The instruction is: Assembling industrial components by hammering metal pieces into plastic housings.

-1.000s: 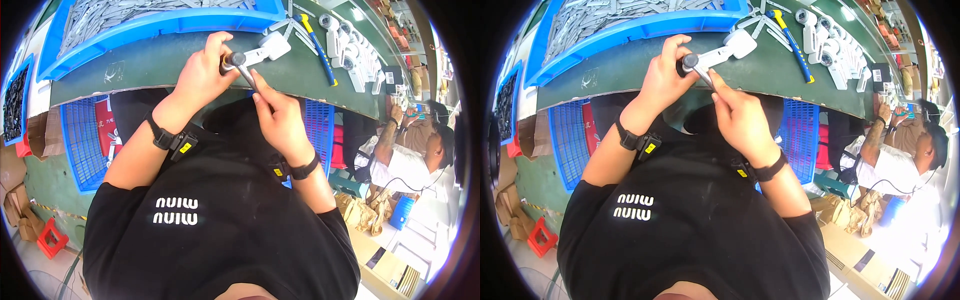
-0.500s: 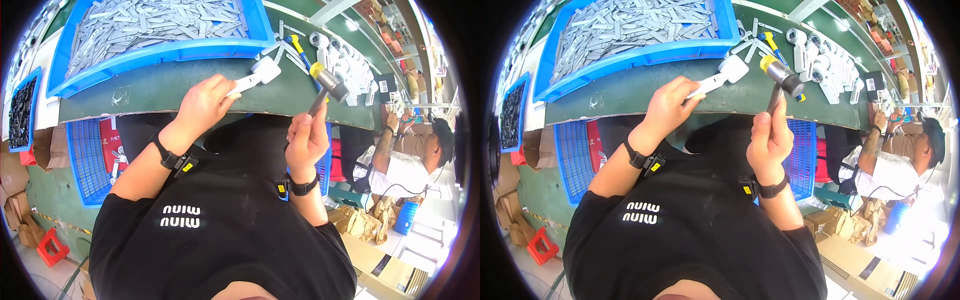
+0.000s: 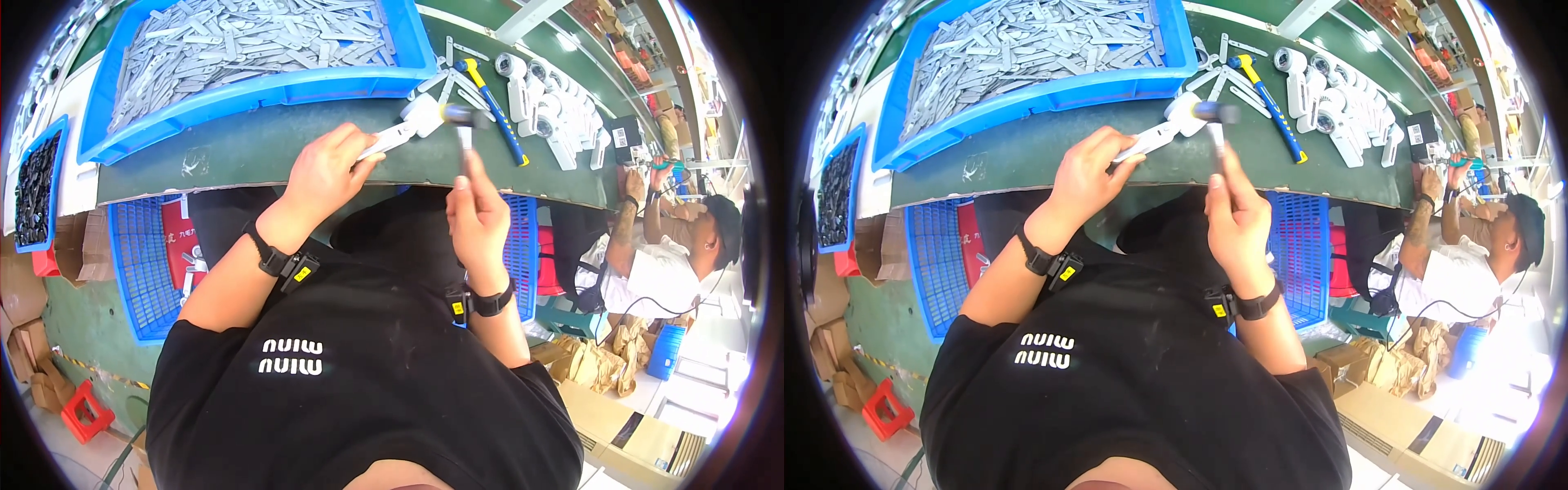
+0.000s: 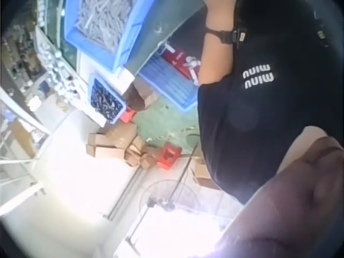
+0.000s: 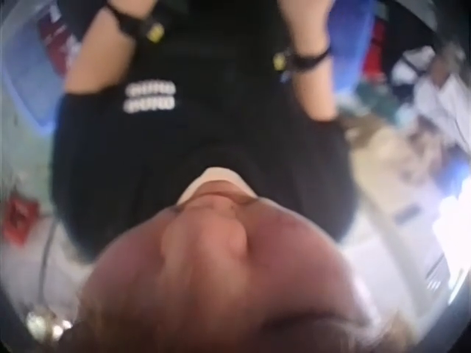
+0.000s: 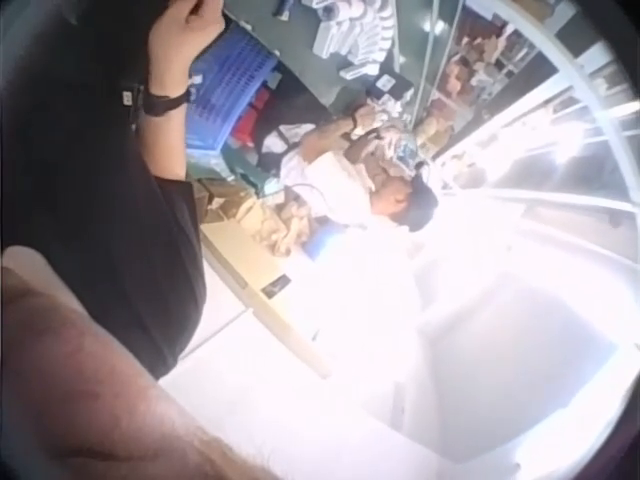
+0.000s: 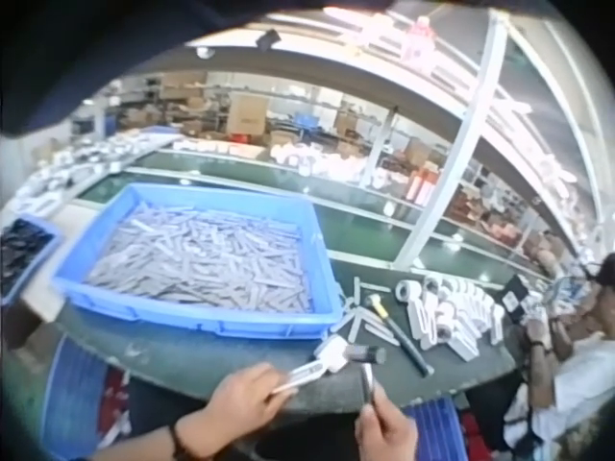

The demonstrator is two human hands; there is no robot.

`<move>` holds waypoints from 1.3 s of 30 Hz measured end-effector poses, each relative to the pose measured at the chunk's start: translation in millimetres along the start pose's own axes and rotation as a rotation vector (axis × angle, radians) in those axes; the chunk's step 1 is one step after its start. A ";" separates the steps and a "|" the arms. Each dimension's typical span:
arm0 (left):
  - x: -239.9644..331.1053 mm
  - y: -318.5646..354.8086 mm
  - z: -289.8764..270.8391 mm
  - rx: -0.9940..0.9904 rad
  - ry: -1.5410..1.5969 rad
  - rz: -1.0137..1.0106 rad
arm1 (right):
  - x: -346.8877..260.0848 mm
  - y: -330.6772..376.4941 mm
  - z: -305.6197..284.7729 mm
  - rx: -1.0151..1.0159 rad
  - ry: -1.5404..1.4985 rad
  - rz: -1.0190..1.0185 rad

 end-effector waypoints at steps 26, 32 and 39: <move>52.3 -47.3 48.7 -0.356 -0.447 0.198 | 42.4 -68.1 -8.2 -0.148 -0.580 0.019; -16.2 -124.4 -53.1 -0.093 0.087 -0.331 | 52.8 -78.2 -4.8 -0.164 -0.490 0.160; -179.6 -176.2 -53.6 -0.638 -0.625 -0.373 | 53.5 -82.8 0.9 -0.235 -0.488 0.227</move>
Point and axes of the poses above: each hand's wrist, its own y-axis away from the middle knuckle, its own z-axis out of the palm, x = y × z, the point moved 10 cm from there along -y, towards the middle knuckle, and after that the axes turned 2 degrees about z, right-handed, at the moved point
